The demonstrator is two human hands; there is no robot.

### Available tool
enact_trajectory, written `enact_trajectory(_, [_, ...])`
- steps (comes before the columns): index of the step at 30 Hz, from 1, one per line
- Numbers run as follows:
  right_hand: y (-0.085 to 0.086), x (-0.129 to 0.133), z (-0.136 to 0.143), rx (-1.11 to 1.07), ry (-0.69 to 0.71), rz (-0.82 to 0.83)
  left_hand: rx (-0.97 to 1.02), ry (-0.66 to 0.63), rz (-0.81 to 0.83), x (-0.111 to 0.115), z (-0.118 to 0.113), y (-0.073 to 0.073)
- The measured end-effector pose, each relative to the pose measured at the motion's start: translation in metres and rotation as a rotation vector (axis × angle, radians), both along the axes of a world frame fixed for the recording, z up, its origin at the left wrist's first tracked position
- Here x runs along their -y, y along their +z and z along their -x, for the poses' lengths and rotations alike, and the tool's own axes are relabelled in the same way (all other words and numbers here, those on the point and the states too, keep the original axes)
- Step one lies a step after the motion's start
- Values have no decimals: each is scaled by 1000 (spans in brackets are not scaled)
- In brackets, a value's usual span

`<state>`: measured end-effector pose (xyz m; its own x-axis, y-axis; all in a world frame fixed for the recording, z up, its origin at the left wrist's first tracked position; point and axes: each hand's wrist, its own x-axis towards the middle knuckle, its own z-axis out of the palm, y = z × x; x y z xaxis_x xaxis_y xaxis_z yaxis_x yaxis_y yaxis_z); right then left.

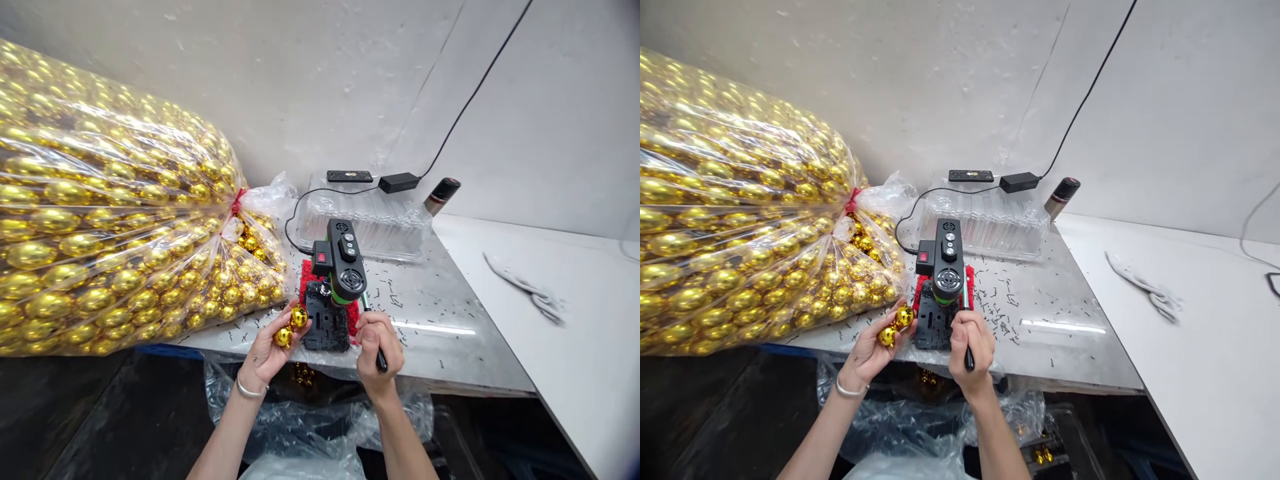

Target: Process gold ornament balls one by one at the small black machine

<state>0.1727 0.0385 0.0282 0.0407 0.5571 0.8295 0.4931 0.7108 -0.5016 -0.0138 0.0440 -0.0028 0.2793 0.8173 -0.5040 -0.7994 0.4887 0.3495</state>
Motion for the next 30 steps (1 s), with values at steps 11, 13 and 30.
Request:
enact_trajectory(11, [3, 1, 1, -15, 9, 21, -199, 82, 1, -2, -14, -7])
enact_trajectory(13, [2, 1, 1, -17, 14, 19, -229, 89, -28, -3, -15, -6])
enact_trajectory(30, [19, -3, 0, -9, 11, 3, -1464, -296, -598, -29, -43, -19])
